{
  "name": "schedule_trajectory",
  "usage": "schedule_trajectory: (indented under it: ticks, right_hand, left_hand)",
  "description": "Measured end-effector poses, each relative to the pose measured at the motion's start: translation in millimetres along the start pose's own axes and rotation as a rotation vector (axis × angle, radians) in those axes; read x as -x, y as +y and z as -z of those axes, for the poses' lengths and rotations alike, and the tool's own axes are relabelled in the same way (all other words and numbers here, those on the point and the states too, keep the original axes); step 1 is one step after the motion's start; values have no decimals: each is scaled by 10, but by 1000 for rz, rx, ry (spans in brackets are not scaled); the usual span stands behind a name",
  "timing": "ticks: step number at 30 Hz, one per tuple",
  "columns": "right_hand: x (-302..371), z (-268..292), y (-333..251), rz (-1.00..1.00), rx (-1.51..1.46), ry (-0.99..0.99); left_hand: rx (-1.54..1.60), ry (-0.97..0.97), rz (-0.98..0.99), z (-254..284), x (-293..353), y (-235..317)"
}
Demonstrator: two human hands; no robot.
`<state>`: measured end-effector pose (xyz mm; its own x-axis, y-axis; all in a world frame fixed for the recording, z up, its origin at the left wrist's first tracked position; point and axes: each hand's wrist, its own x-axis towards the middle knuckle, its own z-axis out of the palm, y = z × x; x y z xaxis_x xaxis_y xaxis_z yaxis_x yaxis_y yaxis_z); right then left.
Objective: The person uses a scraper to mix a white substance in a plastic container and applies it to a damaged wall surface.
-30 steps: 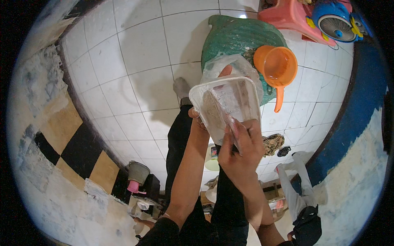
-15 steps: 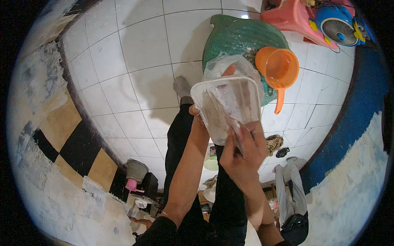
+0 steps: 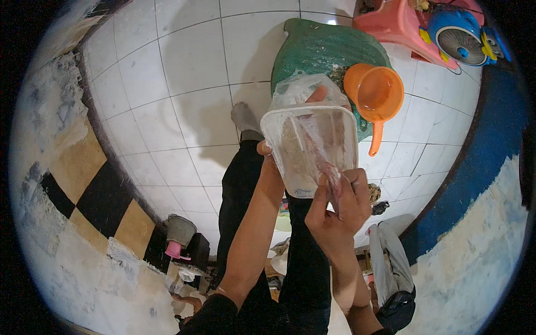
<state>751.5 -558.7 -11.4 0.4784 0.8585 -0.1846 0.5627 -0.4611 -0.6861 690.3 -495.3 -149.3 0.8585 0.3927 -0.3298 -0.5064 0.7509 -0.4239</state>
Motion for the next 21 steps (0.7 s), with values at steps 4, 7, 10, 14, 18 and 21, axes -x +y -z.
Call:
schedule_trajectory:
  ticks: [4, 7, 10, 14, 18, 21]
  right_hand:
    - [2, -82, 81, 66, -52, 2]
    - [7, 26, -7, 51, -66, 32]
    - [21, -124, 86, 72, -84, -13]
    - [14, -2, -43, 39, -81, 37]
    - [-18, -34, -37, 67, -84, 48]
    - [48, -114, 31, 74, -53, 45]
  left_hand:
    - [-127, 62, -105, -99, 60, -39]
    - [-106, 88, -119, -78, 65, -45]
    - [-93, 100, -132, -74, 59, -31]
    - [-87, 108, -125, -100, 75, -44]
    - [-84, 120, -125, -86, 41, -32]
    - [-72, 130, -120, -48, 28, -78]
